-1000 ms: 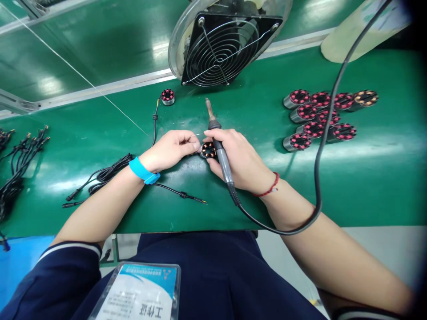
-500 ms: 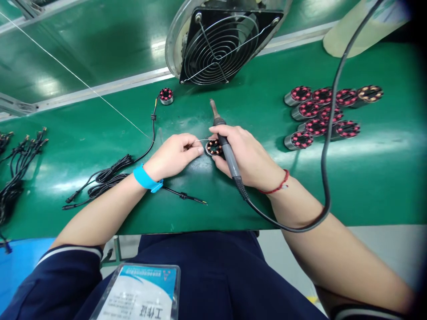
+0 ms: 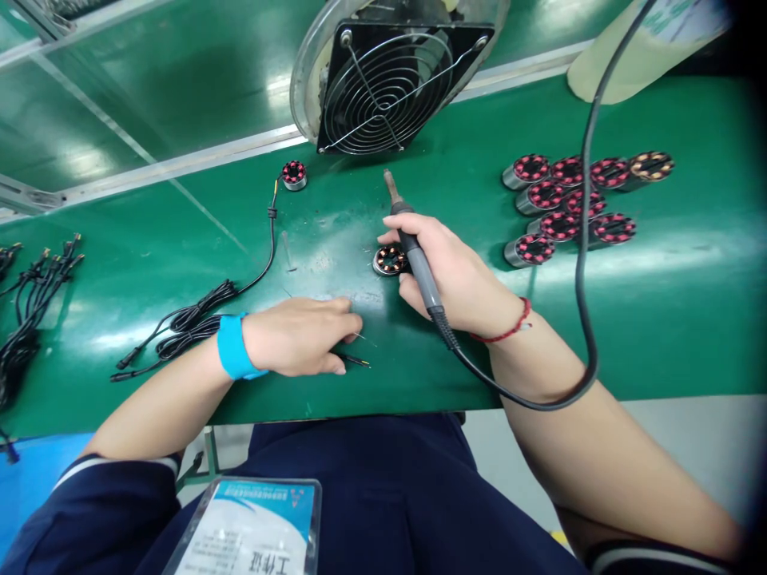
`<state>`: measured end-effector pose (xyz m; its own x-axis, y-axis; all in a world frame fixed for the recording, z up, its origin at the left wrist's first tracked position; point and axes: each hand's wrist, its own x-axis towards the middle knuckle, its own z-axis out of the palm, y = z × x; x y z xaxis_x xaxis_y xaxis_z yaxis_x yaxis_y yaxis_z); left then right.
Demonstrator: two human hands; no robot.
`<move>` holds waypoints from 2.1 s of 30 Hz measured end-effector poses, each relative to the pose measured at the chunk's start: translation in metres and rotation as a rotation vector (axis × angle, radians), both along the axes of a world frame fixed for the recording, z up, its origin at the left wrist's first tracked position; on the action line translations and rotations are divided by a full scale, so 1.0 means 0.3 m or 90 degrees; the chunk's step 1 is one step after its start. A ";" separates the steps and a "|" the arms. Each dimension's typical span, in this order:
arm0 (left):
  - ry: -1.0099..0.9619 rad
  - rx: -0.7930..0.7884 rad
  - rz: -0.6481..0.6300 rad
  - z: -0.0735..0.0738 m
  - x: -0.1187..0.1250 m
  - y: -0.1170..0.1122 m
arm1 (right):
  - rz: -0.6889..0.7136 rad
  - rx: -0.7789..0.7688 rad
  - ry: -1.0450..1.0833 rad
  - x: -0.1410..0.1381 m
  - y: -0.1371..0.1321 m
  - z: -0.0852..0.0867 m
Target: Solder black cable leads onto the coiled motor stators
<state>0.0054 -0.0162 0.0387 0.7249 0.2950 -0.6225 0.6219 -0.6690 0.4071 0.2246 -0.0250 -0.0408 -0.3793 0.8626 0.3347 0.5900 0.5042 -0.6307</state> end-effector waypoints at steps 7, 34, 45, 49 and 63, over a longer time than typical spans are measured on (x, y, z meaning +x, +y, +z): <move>-0.035 0.078 0.068 -0.017 0.016 -0.001 | -0.019 -0.025 0.036 -0.008 -0.003 0.007; -0.434 -0.176 0.638 -0.064 0.021 0.053 | -0.085 -0.210 0.394 -0.101 -0.032 0.041; -0.483 -0.158 0.606 -0.072 0.028 0.045 | -0.074 -0.256 0.471 -0.108 -0.032 0.041; -0.467 -0.098 0.588 -0.066 0.027 0.046 | -0.070 -0.270 0.520 -0.117 -0.032 0.028; -0.435 -0.120 0.554 -0.070 0.019 0.052 | -0.065 -0.196 0.549 -0.124 -0.037 0.032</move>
